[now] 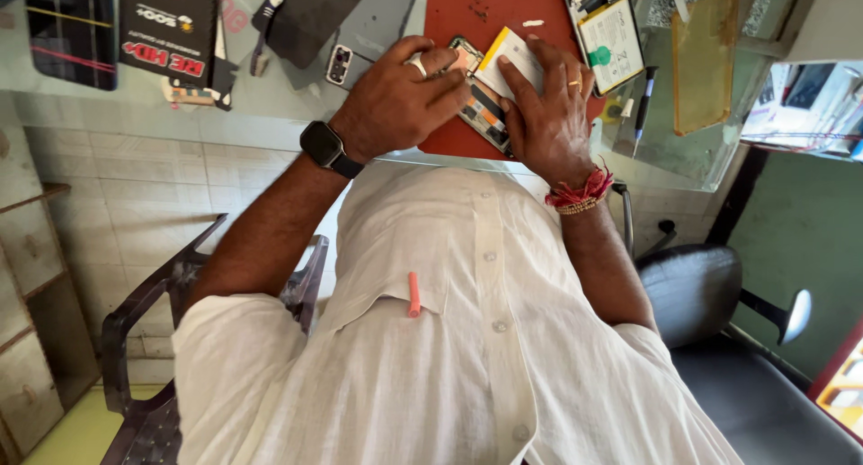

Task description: The person replaces the battery in a disassembled smartphone, aligns and secures it, then connects a charging cable to a power bank and plugs it into the phone to test the repair.

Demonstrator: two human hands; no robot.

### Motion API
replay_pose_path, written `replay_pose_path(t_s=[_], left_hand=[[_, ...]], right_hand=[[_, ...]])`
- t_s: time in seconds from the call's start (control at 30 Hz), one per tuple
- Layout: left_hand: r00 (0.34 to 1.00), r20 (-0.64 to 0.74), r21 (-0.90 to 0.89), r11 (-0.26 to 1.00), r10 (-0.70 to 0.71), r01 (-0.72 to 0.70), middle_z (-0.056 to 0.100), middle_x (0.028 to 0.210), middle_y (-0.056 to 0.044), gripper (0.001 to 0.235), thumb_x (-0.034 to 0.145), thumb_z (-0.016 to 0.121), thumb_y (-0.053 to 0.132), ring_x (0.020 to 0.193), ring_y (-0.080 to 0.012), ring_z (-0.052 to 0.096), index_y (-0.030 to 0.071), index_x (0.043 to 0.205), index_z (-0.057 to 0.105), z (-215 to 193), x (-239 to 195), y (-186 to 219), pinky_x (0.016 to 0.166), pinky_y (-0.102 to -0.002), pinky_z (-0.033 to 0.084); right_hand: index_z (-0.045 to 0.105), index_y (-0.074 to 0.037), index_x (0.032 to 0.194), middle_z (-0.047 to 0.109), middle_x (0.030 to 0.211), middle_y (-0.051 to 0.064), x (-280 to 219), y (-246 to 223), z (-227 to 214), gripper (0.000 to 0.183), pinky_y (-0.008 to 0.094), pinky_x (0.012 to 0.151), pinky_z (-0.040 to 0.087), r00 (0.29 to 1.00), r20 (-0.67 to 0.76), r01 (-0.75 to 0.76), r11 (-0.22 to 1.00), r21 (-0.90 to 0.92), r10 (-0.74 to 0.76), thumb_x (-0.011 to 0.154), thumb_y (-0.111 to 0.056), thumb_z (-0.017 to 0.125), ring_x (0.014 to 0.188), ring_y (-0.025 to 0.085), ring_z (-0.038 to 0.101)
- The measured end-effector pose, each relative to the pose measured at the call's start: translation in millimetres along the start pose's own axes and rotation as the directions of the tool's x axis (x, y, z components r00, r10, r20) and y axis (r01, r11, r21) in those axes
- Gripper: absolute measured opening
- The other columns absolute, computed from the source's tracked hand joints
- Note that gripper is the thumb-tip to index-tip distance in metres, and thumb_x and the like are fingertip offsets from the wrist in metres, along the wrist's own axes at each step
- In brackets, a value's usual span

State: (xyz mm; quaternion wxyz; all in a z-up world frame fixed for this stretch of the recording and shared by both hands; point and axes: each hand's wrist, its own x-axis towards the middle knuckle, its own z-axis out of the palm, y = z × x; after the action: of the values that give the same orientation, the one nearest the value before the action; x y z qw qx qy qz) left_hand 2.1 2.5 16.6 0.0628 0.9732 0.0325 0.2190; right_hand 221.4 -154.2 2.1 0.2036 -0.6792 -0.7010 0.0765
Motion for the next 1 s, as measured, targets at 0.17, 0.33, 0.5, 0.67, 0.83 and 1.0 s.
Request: replay_pose_path(t_s=[0.17, 0.33, 0.5, 0.67, 0.83, 1.0], left_hand=[[0.985, -0.057, -0.12, 0.98, -0.165, 0.158, 0.071, 0.123, -0.007, 0.015, 0.103, 0.067, 0.007, 0.122, -0.0251, 0.063, 0.002, 0.118, 0.07, 0.8, -5.1, -2.2, 0.103, -0.045, 0.049], [0.994, -0.017, -0.029, 0.993, -0.112, 0.112, 0.07, 0.123, -0.005, 0.015, 0.1, 0.067, 0.009, 0.122, -0.0235, 0.061, 0.002, 0.112, 0.073, -5.3, -8.3, 1.1, 0.106, -0.044, 0.048], [0.996, -0.018, -0.021, 0.996, -0.091, 0.091, 0.069, 0.124, -0.005, 0.017, 0.102, 0.064, 0.008, 0.12, -0.0228, 0.059, 0.002, 0.111, 0.076, -13.5, -15.5, -13.6, 0.11, -0.043, 0.045], [1.0, -0.008, -0.015, 1.0, -0.002, 0.002, 0.069, 0.126, -0.009, 0.013, 0.099, 0.067, 0.013, 0.125, -0.0257, 0.059, 0.003, 0.101, 0.076, -34.5, -29.2, -33.9, 0.109, -0.044, 0.046], [1.0, 0.006, -0.129, 0.992, 0.006, -0.005, 0.07, 0.129, -0.011, 0.015, 0.098, 0.068, 0.014, 0.125, -0.0274, 0.059, 0.001, 0.097, 0.075, -69.7, -49.9, -49.4, 0.108, -0.044, 0.047], [0.998, 0.026, -0.223, 0.974, 0.048, -0.041, 0.069, 0.128, -0.01, 0.02, 0.098, 0.066, 0.015, 0.124, -0.0269, 0.059, 0.002, 0.111, 0.075, -71.3, -48.9, -60.1, 0.106, -0.044, 0.047]], right_hand=[[0.063, -0.01, 0.148, 0.045, 0.156, 0.021, -3.3, 2.0, 1.2, 0.046, 0.057, 0.113, 0.033, 1.0, -0.001, 0.003, 1.0, -0.01, -0.003, 0.103, -0.012, 0.072, 0.141, 0.04, 0.043], [0.065, -0.009, 0.145, 0.047, 0.155, 0.021, -3.3, -2.4, -2.5, 0.043, 0.056, 0.113, 0.033, 0.999, -0.023, 0.047, 0.998, -0.049, -0.048, 0.104, -0.014, 0.073, 0.145, 0.039, 0.041], [0.075, -0.017, 0.137, 0.055, 0.147, 0.015, -2.0, -15.7, -3.0, 0.038, 0.052, 0.115, 0.035, 0.985, -0.075, 0.143, 0.979, -0.147, -0.155, 0.1, -0.01, 0.074, 0.142, 0.033, 0.046], [0.077, -0.014, 0.127, 0.059, 0.137, 0.012, 6.3, -43.9, 13.7, 0.026, 0.054, 0.112, 0.034, 0.99, -0.125, 0.037, 0.988, -0.153, -0.057, 0.1, -0.014, 0.078, 0.136, 0.033, 0.05], [0.077, -0.013, 0.129, 0.058, 0.14, 0.012, 11.7, -70.5, 24.2, 0.027, 0.053, 0.113, 0.034, 0.983, -0.148, -0.132, 0.982, -0.132, 0.112, 0.103, -0.013, 0.077, 0.14, 0.034, 0.046], [0.079, -0.014, 0.128, 0.049, 0.154, 0.015, 6.9, -89.8, 36.3, 0.025, 0.057, 0.121, 0.024, 0.939, -0.204, -0.302, 0.947, -0.109, 0.276, 0.104, -0.012, 0.074, 0.152, 0.039, 0.032]])
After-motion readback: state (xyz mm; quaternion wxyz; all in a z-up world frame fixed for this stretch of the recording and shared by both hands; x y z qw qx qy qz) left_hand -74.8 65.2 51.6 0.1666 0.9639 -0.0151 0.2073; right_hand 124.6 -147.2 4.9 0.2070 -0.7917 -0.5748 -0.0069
